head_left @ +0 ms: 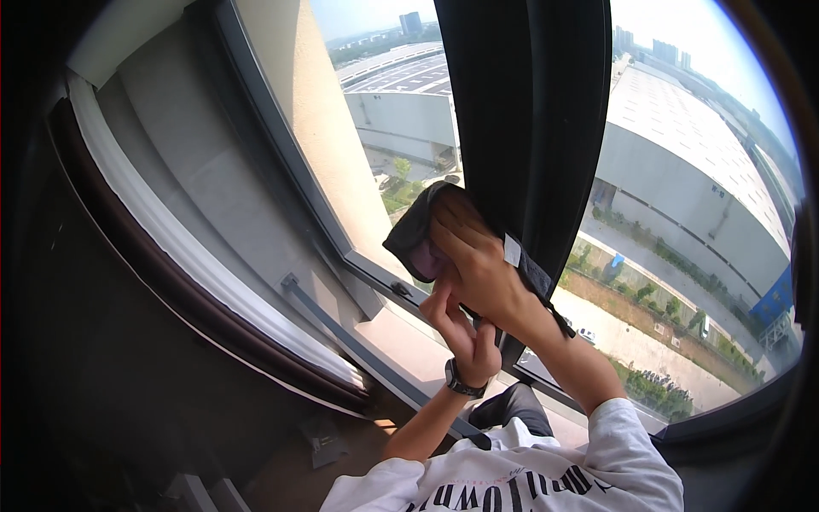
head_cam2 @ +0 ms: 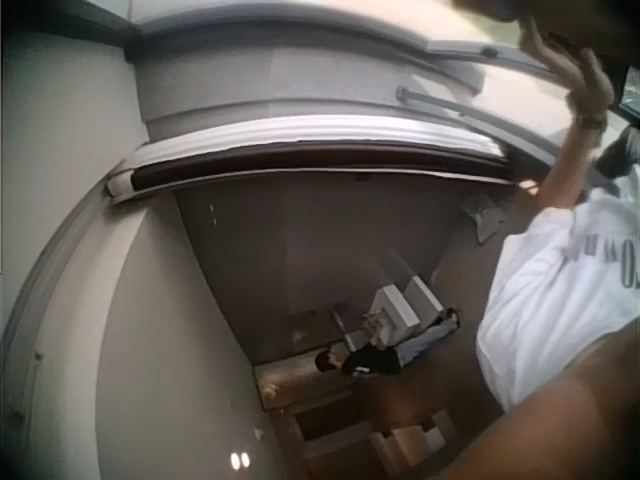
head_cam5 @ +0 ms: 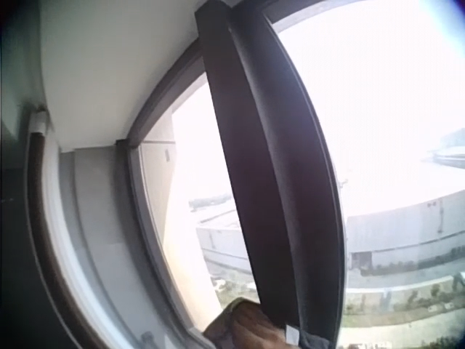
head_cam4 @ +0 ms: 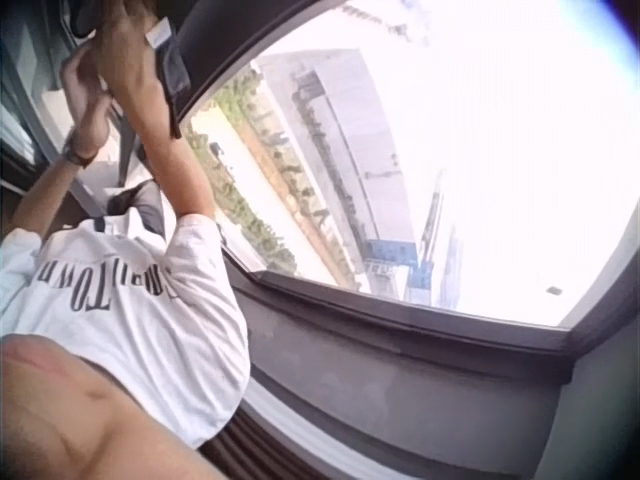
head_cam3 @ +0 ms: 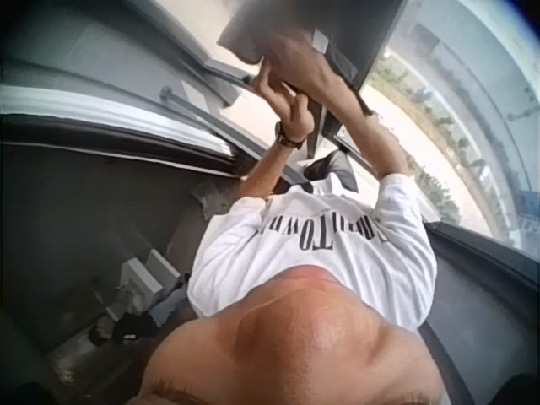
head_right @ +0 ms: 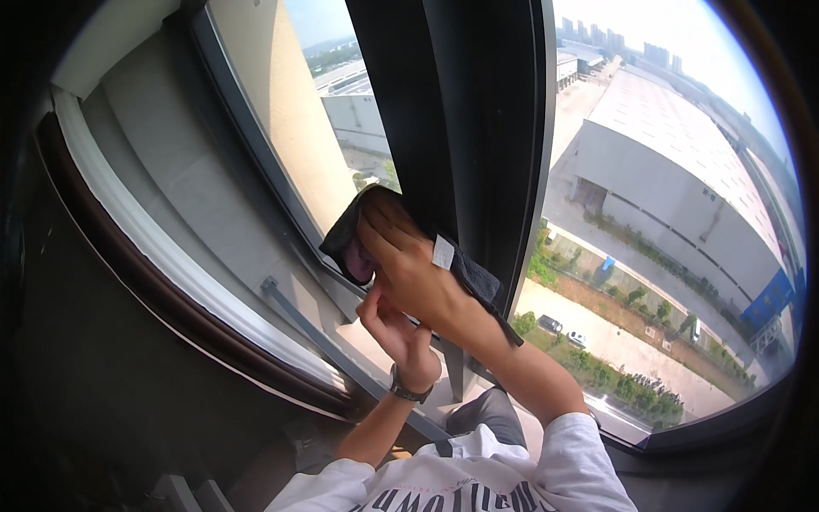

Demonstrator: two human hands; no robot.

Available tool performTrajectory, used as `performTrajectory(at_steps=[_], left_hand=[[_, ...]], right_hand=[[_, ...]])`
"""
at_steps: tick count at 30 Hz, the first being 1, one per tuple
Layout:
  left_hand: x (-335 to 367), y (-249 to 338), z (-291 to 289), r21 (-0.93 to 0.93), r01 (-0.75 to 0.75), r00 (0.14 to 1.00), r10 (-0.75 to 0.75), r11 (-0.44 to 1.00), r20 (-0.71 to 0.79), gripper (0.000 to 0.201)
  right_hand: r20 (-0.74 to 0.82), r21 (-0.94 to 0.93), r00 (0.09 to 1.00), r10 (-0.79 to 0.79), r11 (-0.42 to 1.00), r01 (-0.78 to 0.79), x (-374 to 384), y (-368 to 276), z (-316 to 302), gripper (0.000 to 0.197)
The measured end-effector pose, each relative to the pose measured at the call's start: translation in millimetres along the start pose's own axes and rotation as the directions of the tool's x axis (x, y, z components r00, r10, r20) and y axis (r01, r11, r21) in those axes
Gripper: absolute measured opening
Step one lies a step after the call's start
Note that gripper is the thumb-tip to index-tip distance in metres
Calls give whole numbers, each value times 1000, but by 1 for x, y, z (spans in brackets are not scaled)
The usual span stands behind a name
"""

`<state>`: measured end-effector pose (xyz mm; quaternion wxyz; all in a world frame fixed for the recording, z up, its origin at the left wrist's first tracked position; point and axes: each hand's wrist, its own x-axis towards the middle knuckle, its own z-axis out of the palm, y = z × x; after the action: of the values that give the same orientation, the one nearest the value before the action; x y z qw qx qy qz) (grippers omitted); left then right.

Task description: The person cleans high-rise windows, wiping down the metal window frames and glass panes with cloths by hand.

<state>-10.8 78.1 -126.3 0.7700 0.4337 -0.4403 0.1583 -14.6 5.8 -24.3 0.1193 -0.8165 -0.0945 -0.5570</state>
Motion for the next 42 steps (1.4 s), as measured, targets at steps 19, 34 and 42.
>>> performTrajectory(at_steps=[19, 34, 42], left_hand=[[7, 10, 10, 53, -201, 940, 178, 978, 290, 33], [-3, 27, 130, 138, -403, 693, 203, 905, 692, 46], [-23, 3, 185, 150, -280, 635, 66, 948, 770, 73]], right_hand=[[-288, -200, 936, 201, 944, -264, -68, 12, -77, 49], [-181, -956, 941, 287, 174, -238, -200, 76, -275, 34], [-291, -951, 947, -139, 147, -271, -28, 80, -314, 44]])
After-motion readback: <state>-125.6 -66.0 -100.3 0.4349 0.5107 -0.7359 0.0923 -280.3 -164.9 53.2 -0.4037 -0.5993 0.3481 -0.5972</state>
